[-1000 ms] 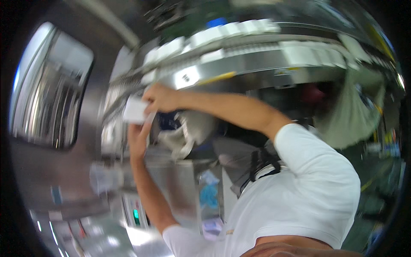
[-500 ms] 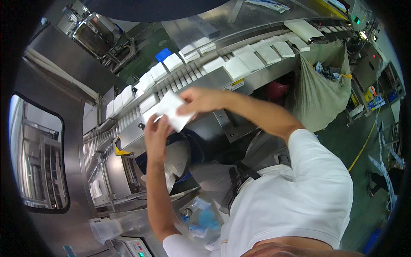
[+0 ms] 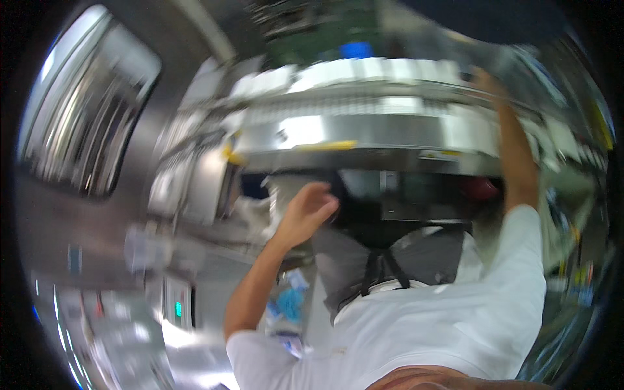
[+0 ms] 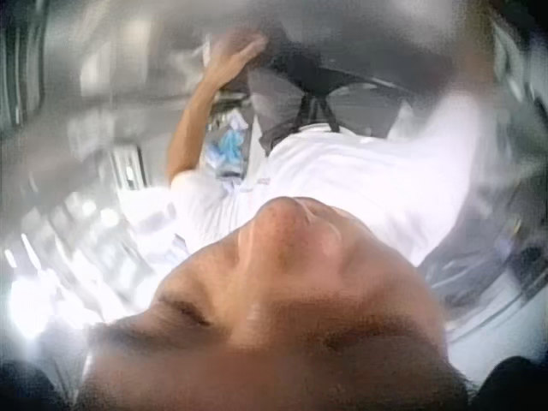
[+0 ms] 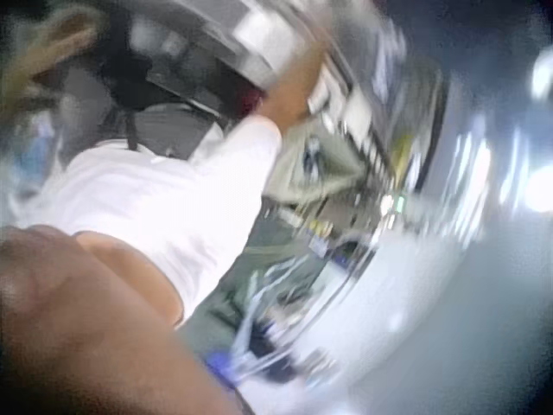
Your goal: The person picks up white rectangular blocks from a stainless steel table, places them individually on a digital scale to check their weight, and then transfers them onto a moving conveyor belt.
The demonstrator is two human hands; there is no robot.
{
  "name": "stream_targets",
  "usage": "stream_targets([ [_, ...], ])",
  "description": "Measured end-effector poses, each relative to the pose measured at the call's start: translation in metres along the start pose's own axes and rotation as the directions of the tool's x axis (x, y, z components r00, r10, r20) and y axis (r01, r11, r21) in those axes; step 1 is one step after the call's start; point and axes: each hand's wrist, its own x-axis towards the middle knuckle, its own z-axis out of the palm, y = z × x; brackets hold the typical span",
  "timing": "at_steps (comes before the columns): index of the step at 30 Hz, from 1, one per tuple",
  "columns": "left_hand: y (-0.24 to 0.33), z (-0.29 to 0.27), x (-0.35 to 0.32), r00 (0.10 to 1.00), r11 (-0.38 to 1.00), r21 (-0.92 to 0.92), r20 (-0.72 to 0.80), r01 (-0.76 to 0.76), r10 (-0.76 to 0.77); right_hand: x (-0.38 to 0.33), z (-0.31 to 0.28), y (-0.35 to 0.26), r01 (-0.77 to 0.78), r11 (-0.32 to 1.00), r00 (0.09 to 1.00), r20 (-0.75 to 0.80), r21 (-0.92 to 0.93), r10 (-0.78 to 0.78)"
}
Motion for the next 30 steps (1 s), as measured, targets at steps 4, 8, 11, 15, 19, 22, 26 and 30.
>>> stream_targets([
  [4,-0.001,-0.037,-0.031,0.989,0.993,0.020,-0.096,-0.112,0.114,0.007,0.002,0.052,-0.074,0.973,0.996,0.038,-0.218,0.084],
  [8,-0.006,-0.082,-0.044,0.845,0.961,0.197,-0.464,-0.195,0.267,0.018,0.004,0.110,-0.070,0.930,0.995,0.046,-0.360,0.093],
  [11,-0.011,-0.156,-0.052,0.577,0.861,0.506,-0.715,0.040,0.394,0.004,0.002,0.125,-0.033,0.892,0.999,0.002,-0.451,0.039],
  [15,-0.033,-0.301,-0.068,0.338,0.661,0.707,-0.704,0.250,0.625,-0.076,0.003,0.070,0.069,0.912,0.957,-0.231,-0.405,-0.175],
  [19,-0.078,-0.419,-0.083,0.268,0.443,0.599,-0.747,0.667,0.608,-0.208,0.024,-0.033,0.092,0.947,0.928,-0.318,-0.307,-0.193],
  [22,-0.099,-0.480,-0.084,0.294,0.360,0.491,-0.827,0.793,0.479,-0.267,0.053,-0.098,0.021,0.991,0.953,-0.296,-0.136,-0.060],
  [26,-0.100,-0.538,-0.072,0.411,0.257,0.515,-0.836,0.818,0.364,-0.291,0.090,-0.147,-0.041,0.999,0.963,-0.265,-0.009,0.038],
  [30,-0.087,-0.568,-0.056,0.533,0.285,0.576,-0.817,0.766,0.219,-0.294,0.110,-0.167,-0.047,0.999,0.974,-0.221,-0.010,0.043],
])
